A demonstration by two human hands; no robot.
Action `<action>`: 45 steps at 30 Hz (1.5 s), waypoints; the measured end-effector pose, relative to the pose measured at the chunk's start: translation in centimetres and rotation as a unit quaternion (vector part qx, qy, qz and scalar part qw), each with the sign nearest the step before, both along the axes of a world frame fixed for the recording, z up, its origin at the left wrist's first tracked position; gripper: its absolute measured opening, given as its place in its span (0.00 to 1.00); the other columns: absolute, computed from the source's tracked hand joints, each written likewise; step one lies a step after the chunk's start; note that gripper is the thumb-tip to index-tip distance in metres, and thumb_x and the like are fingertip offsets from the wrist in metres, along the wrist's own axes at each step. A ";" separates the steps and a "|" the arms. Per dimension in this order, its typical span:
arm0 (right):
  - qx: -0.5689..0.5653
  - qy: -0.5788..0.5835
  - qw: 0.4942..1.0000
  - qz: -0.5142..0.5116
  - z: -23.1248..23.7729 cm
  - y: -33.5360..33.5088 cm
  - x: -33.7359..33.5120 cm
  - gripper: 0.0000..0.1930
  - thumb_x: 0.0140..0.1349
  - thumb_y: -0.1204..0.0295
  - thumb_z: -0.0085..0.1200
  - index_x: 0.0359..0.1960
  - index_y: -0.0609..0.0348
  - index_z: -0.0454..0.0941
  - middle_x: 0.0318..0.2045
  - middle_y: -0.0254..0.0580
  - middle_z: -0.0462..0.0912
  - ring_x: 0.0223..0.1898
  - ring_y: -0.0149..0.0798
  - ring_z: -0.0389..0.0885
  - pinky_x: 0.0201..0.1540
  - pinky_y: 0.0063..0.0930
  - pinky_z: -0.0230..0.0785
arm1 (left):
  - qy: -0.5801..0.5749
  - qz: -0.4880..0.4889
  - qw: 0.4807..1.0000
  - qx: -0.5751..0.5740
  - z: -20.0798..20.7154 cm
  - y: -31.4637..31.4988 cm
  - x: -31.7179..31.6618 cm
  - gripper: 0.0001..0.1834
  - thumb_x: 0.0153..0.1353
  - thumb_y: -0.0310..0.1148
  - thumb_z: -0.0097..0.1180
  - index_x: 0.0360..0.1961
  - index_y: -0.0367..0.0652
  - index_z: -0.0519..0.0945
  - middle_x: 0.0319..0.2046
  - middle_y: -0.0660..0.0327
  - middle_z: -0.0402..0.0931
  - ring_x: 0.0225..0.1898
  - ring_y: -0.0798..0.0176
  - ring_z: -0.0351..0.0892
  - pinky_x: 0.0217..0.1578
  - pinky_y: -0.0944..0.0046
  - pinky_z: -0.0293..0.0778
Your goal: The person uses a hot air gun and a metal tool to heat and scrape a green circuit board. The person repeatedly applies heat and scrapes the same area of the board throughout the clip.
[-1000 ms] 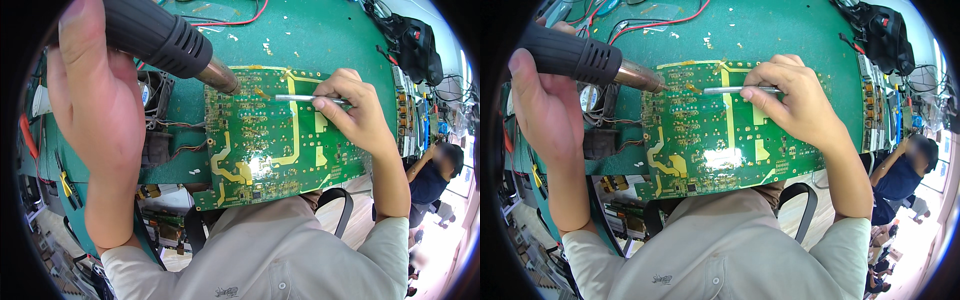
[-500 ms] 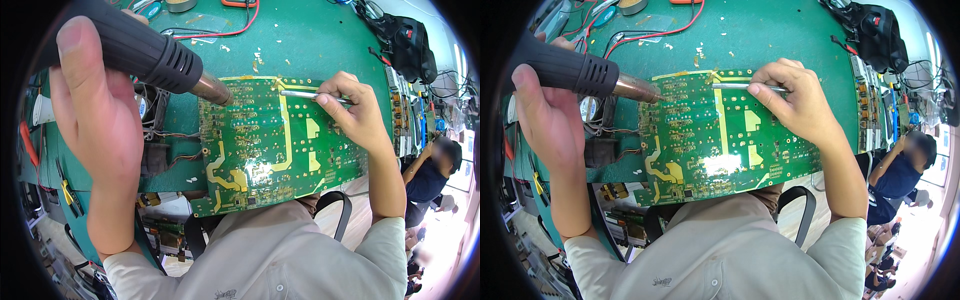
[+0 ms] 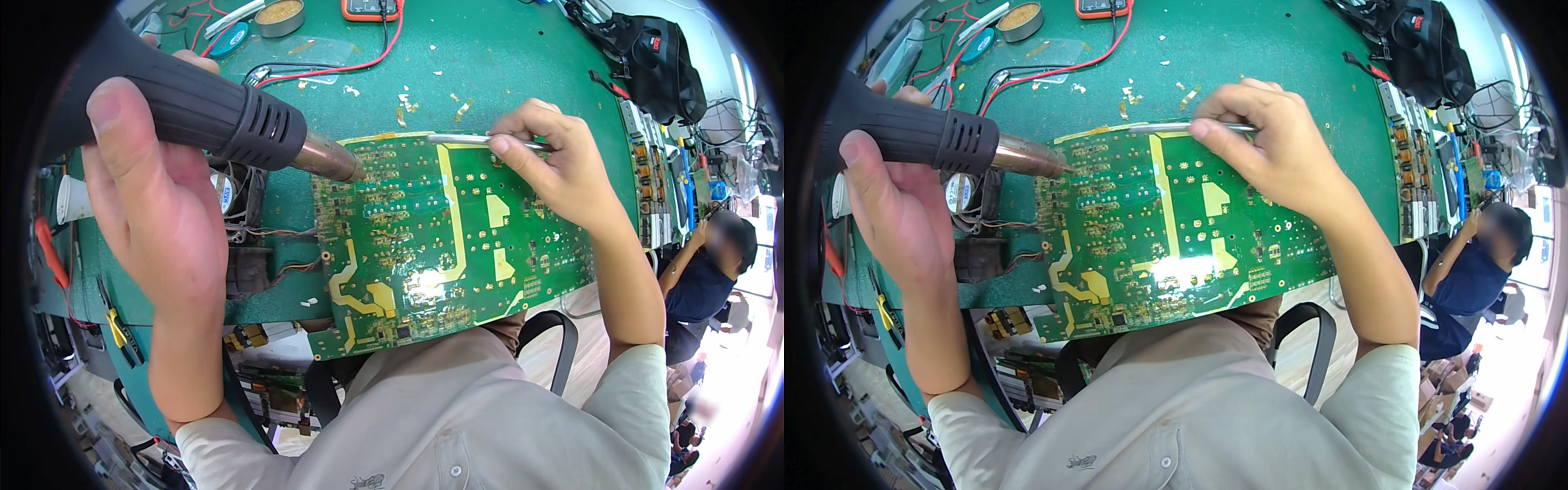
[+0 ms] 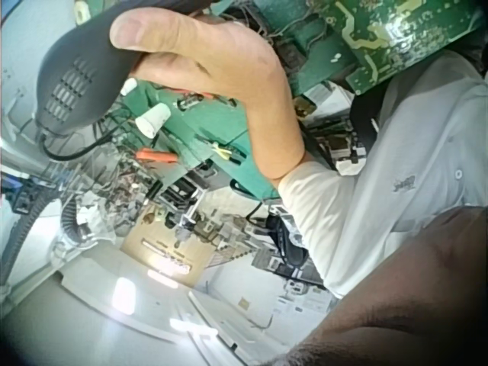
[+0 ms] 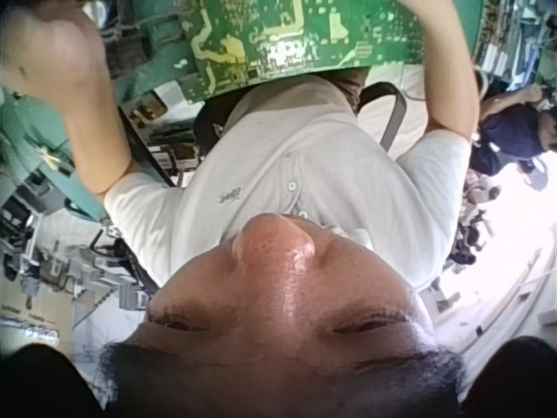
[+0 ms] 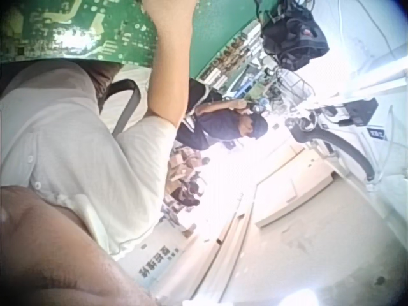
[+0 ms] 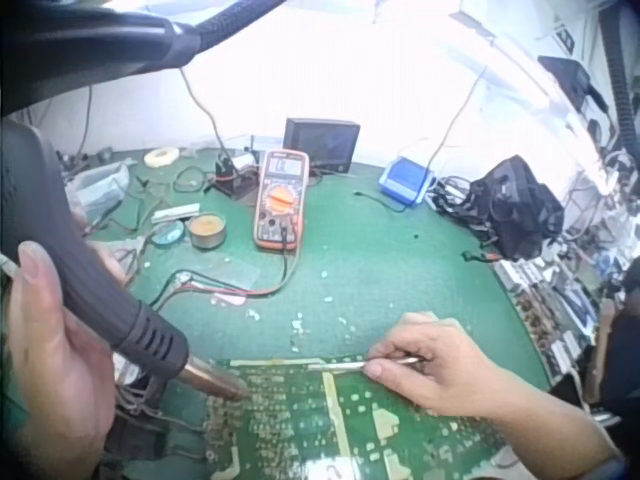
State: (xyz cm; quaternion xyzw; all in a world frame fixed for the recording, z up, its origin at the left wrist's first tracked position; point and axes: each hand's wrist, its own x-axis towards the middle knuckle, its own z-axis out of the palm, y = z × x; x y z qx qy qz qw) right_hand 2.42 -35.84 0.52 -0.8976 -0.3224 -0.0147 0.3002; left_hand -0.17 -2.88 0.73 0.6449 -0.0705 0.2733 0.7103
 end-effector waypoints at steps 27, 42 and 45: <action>0.022 0.067 0.994 -0.081 -0.3 -4.8 -4.6 0.08 0.64 0.67 0.69 0.35 0.59 0.87 0.29 0.39 0.84 0.35 0.40 0.78 0.44 0.35 0.68 | 0.009 0.008 1.000 -0.008 0.1 -0.2 -0.2 0.39 0.80 0.56 0.45 0.71 0.28 0.61 0.54 0.47 0.81 0.60 0.57 0.78 0.66 0.53 0.70; 0.021 0.033 0.994 -0.105 -0.6 -5.0 -5.2 0.07 0.65 0.69 0.68 0.36 0.60 0.87 0.31 0.40 0.85 0.35 0.39 0.79 0.43 0.34 0.71 | -0.024 -0.016 0.999 -0.032 -0.1 -0.2 0.0 0.32 0.79 0.52 0.53 0.64 0.30 0.70 0.50 0.53 0.78 0.52 0.57 0.81 0.57 0.54 0.76; 0.039 0.037 0.986 -0.157 -0.8 -4.9 -5.3 0.07 0.65 0.69 0.68 0.36 0.60 0.87 0.31 0.40 0.85 0.35 0.40 0.79 0.44 0.34 0.71 | -0.026 -0.021 0.999 -0.025 -0.1 -0.1 0.0 0.32 0.79 0.52 0.53 0.64 0.30 0.70 0.50 0.52 0.78 0.52 0.58 0.81 0.57 0.55 0.76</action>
